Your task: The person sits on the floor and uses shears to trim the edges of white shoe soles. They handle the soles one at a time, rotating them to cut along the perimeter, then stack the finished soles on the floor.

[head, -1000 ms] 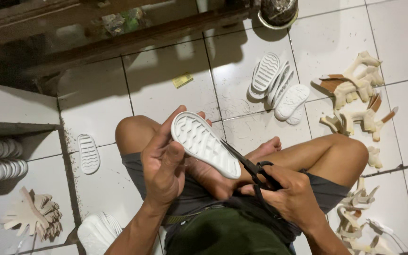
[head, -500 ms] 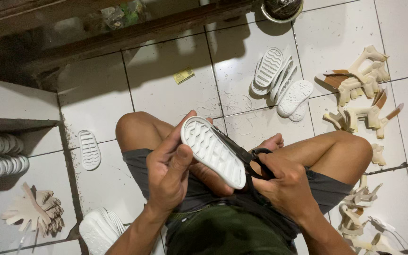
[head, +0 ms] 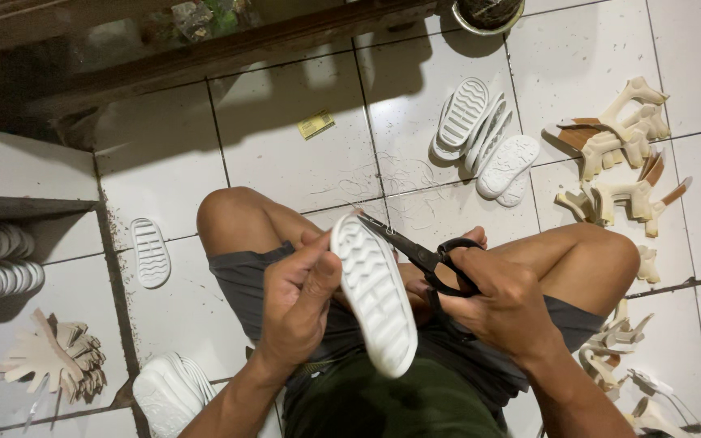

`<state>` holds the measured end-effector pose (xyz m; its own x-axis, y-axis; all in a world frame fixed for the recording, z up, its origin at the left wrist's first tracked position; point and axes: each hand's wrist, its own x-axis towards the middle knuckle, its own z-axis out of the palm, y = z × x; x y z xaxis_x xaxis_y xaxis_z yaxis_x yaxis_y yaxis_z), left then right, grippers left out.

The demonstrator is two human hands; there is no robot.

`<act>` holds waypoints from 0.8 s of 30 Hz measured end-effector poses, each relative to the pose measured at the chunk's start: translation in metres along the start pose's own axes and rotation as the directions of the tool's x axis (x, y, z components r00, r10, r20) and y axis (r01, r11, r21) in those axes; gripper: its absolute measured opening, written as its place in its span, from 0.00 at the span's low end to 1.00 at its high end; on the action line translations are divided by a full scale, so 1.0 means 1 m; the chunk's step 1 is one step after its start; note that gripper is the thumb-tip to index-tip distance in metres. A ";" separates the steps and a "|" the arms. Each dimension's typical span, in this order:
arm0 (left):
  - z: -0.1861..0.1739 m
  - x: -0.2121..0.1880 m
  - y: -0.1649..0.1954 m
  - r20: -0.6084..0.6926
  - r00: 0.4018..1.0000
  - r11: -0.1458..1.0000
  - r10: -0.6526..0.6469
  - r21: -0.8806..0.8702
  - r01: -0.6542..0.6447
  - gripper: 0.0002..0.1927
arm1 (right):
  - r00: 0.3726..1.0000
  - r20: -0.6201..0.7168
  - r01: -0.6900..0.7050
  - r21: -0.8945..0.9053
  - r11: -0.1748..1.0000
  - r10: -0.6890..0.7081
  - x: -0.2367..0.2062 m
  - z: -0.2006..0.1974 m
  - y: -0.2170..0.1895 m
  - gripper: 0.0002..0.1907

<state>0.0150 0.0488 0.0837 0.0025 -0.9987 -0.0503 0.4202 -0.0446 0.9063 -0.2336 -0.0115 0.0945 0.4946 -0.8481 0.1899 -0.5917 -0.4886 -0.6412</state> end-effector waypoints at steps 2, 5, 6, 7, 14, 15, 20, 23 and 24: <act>0.002 0.001 0.000 0.017 1.000 0.997 0.013 0.074 -0.014 0.36 | 0.999 0.015 0.043 -0.013 0.999 -0.043 0.002 -0.005 0.003 0.15; 0.004 0.004 0.004 0.038 0.997 0.998 -0.060 -0.019 0.061 0.36 | 0.999 0.029 0.031 -0.031 0.999 -0.030 0.002 -0.012 0.005 0.16; 0.005 0.005 0.006 0.041 0.998 0.999 -0.047 0.003 0.047 0.36 | 0.999 0.031 0.018 -0.037 0.999 -0.016 0.002 -0.013 0.005 0.16; 0.005 0.007 0.009 0.045 0.998 0.999 -0.033 0.026 0.032 0.36 | 0.999 0.037 0.023 -0.041 0.999 -0.022 0.001 -0.015 0.006 0.16; 0.011 0.010 0.017 0.084 0.993 0.993 -0.085 0.084 0.078 0.36 | 0.998 0.047 0.055 -0.062 0.997 -0.052 -0.001 -0.022 0.012 0.15; 0.010 0.010 0.016 0.090 0.990 0.992 -0.108 0.067 0.103 0.34 | 0.997 0.063 0.052 -0.070 0.996 -0.047 -0.001 -0.023 0.013 0.14; -0.001 0.009 0.011 0.108 0.991 0.962 -0.082 0.269 0.050 0.33 | 0.996 0.051 0.079 -0.016 0.997 -0.078 0.003 -0.025 0.014 0.15; -0.004 0.010 0.012 0.106 0.979 0.962 -0.176 0.231 0.148 0.32 | 0.996 0.070 0.066 -0.027 0.997 -0.063 0.005 -0.025 0.013 0.17; -0.004 0.011 0.013 0.115 0.973 0.956 -0.201 0.241 0.169 0.31 | 0.996 0.076 0.056 -0.038 0.998 -0.053 0.005 -0.026 0.013 0.17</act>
<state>0.0247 0.0374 0.0934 -0.1864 -0.9654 -0.1825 0.1829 -0.2166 0.9590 -0.2556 -0.0275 0.1062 0.5722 -0.8030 0.1666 -0.5868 -0.5428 -0.6009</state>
